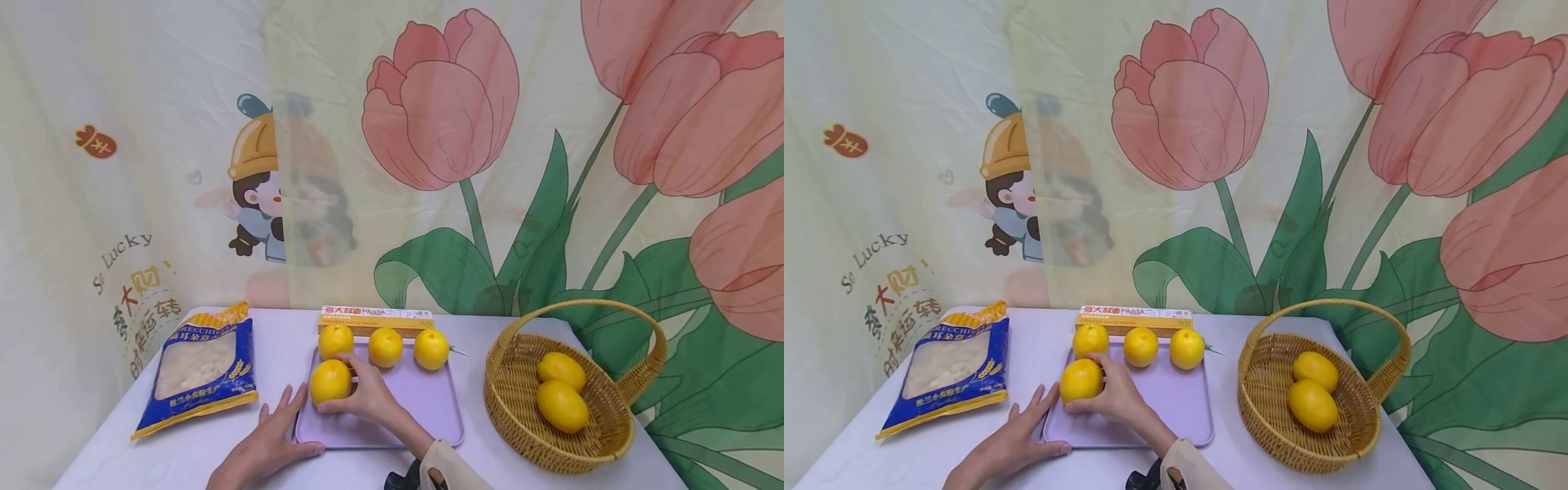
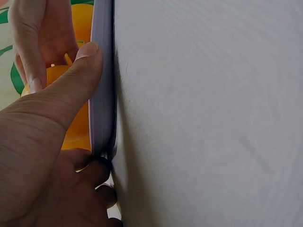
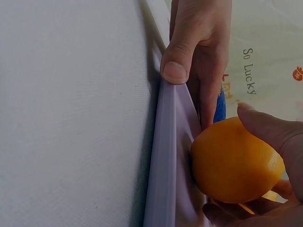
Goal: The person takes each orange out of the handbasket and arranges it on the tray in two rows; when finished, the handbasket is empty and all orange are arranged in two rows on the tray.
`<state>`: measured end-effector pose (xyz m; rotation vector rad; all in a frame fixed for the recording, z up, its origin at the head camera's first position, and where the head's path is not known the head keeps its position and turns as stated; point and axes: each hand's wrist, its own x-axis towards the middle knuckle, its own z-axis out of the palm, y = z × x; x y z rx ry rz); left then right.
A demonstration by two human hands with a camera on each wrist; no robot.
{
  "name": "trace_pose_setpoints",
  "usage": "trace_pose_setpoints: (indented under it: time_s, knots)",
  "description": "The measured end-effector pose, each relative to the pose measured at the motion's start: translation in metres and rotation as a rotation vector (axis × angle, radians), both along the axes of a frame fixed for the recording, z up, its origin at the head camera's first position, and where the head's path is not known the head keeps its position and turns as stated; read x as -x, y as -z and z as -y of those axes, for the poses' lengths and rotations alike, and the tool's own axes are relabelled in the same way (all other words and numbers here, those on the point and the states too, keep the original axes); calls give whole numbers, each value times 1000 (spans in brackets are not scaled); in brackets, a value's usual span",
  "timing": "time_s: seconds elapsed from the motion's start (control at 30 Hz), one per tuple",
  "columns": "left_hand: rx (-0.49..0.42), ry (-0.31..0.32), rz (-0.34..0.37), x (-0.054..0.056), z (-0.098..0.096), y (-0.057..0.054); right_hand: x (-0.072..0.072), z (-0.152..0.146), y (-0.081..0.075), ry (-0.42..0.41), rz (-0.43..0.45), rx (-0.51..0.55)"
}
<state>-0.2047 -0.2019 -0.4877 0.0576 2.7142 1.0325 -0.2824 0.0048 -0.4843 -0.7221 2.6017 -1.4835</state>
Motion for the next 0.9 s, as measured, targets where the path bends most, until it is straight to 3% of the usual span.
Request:
trace_pose_setpoints:
  time_s: [0.3, 0.47, 0.67, 0.9]
  knots:
    - [-6, 20, -12, 0, -2, 1, 0, -6, -1, 22, 18, 8]
    - [4, 13, -2, 1, -3, 2, -6, -15, -13, 4, -7, 34]
    - [-3, -17, 38, 1, -2, 1, -29, -39, -54, -64, -117, 98]
    - [-14, -31, 75, 4, 0, 1, -70, -95, -107, -148, -416, 109]
